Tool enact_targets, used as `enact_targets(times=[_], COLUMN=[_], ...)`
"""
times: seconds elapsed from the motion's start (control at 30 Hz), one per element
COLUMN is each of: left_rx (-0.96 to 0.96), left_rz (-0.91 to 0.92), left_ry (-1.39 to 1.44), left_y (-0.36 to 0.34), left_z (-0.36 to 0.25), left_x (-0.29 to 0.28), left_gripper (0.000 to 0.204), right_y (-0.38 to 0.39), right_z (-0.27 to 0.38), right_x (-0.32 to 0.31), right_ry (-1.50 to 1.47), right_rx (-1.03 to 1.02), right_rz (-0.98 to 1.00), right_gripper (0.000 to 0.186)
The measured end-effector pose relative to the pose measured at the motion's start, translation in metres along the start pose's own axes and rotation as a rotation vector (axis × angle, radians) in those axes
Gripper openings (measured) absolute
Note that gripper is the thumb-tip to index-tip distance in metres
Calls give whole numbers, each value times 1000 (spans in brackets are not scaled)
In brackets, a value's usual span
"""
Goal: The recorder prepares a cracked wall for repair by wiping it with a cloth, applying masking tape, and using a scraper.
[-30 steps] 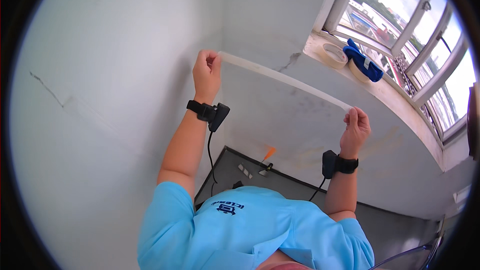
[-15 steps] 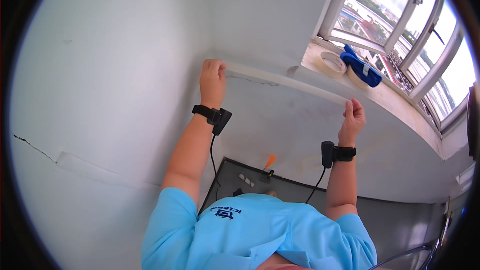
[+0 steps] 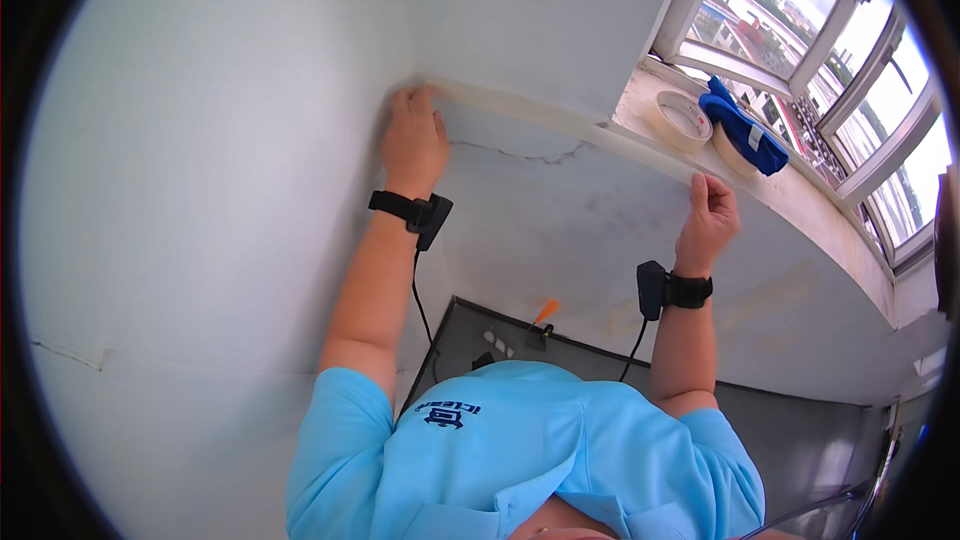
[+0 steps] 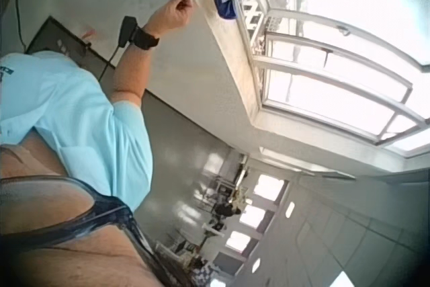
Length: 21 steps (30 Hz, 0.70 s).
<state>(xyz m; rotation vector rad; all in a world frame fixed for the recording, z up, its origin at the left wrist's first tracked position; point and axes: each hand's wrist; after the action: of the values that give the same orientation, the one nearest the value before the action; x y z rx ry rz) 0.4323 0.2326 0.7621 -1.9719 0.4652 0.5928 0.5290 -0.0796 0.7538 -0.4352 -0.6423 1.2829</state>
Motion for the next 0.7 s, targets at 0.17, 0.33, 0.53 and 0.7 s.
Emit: enact_targets(times=[0.17,0.33,0.53,0.7], left_rx=[26,28,28,41], left_rz=[16,21,41,14], left_ry=[-73,-82,-73,-60], left_y=[-2,-5,-8,-9], left_z=[3,0,4,8], left_x=[-3,-6,-4,-4], left_gripper=[30,31,31,31], right_y=[5,4,3,2], right_z=[-4,-2,-3,-2], right_x=[9,12,15,20], right_ry=[-52,-33,17,30], right_rx=[-2,3,-34,-35], right_rz=[-32,-58,-94,-136], right_gripper=[9,12,11,12])
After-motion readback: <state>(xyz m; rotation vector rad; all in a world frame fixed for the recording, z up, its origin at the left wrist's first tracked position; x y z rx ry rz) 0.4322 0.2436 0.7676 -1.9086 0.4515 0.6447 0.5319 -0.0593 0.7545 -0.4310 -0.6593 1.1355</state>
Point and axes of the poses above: each hand's wrist, its own y-axis away from the middle knuckle, its own x-axis out of the palm, z = x × y, and after that the axes turned 1 degree about x, right-handed
